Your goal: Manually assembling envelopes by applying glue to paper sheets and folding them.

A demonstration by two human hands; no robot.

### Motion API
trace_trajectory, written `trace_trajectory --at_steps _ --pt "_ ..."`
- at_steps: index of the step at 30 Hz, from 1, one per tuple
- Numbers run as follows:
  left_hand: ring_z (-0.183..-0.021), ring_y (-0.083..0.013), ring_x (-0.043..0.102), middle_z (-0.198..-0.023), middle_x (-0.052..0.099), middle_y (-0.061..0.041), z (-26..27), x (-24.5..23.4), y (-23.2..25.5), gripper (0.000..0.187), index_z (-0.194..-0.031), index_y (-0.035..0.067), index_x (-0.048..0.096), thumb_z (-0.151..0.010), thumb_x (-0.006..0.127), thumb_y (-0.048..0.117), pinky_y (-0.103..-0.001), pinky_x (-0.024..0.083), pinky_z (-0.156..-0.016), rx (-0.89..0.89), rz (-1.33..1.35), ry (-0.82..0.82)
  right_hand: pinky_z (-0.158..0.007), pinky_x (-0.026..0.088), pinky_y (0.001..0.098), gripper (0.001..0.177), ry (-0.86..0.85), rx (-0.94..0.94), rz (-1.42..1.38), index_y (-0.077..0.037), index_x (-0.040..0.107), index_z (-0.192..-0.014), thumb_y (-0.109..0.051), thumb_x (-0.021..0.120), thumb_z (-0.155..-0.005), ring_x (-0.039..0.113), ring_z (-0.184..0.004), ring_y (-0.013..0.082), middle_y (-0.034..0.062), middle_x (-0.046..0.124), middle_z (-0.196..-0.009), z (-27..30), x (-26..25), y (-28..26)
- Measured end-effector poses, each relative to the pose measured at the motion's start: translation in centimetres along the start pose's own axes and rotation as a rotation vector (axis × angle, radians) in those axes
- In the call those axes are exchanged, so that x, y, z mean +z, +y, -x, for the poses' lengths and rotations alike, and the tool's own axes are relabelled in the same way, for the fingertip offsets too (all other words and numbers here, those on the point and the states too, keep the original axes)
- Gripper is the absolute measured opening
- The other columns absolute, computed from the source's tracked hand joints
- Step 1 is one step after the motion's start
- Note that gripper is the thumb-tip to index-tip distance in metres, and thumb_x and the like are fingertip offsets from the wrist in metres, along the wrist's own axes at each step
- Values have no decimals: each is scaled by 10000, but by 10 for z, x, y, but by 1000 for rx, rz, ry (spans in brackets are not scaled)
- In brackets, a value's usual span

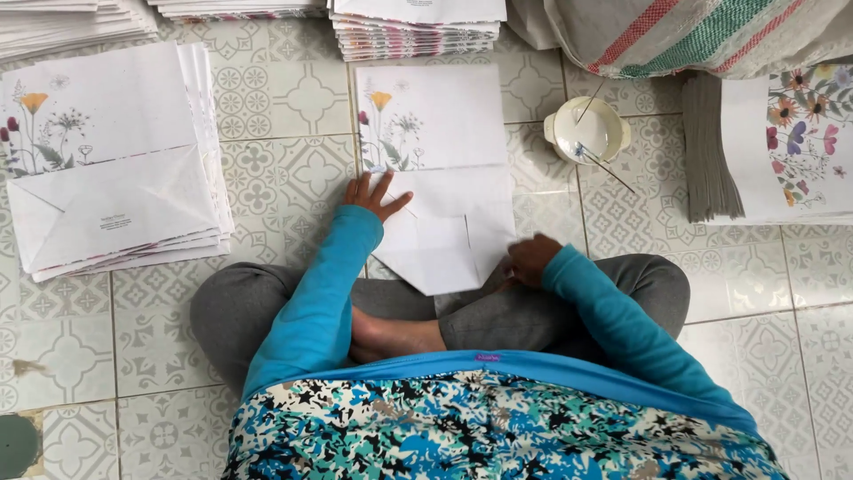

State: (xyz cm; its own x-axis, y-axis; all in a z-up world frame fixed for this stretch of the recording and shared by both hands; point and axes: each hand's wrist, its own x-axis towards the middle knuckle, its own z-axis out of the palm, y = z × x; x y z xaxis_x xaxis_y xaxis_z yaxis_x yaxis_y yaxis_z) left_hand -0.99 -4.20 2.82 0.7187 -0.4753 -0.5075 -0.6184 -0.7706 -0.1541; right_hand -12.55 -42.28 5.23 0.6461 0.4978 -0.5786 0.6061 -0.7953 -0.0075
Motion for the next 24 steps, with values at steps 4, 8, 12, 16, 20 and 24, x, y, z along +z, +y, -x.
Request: trace_trajectory --at_steps 4,8,12,16,20,24 --pt "-1494 -496 129 -1713 -63 -138 9 -18 5 1097 -1577 538 -91 -916 605 8 -634 141 -1167 -32 -70 -4 -937 541 555 441 -163 -55 -112 -352 544 -1419 -253 405 -1013 714 -1031 342 83 678 -1222 30 -27 -22" --pt "-1505 -503 138 -1720 -16 -131 -2 -13 0 1014 -1552 594 -49 -955 530 14 -626 158 -1169 -38 7 -41 -980 519 611 731 -83 -53 -178 -322 44 -1620 -261 461 -1023 694 -1107 415 181 673 -1264 7 -27 -35" --pt "-1543 -352 138 -1714 110 81 -41 30 -20 510 -1465 679 288 -1030 353 421 -567 188 -1205 -113 351 -31 -985 436 549 808 553 61 87 -257 221 -1653 -387 591 -948 527 -1182 343 116 525 -1263 -64 5 -60" --pt "-1511 -272 234 -1649 273 36 -12 -11 2 575 -1566 511 217 -1014 248 669 -582 249 -1161 -203 410 101 -1204 193 668 716 592 58 80 -236 210 -1656 -444 472 -1024 197 -1540 421 152 210 -1667 -96 -39 -82" --pt "-1566 -307 -97 -1717 -84 3 0 3 36 744 -1621 361 -53 -1020 330 575 -709 -81 -1208 -28 142 225 -1263 -12 615 681 570 132 -18 -209 76 -1683 -490 223 -1080 -9 -1606 334 116 53 -1744 -131 -39 -92" --pt "-1563 -254 -148 -1709 -167 41 23 5 39 740 -1637 272 -100 -1055 194 623 -655 -86 -1240 -61 -36 327 -1283 -22 566 659 584 139 -253 -262 -5 -1682 -514 147 -1092 -31 -1608 292 54 -45 -1755 -125 -50 -95"
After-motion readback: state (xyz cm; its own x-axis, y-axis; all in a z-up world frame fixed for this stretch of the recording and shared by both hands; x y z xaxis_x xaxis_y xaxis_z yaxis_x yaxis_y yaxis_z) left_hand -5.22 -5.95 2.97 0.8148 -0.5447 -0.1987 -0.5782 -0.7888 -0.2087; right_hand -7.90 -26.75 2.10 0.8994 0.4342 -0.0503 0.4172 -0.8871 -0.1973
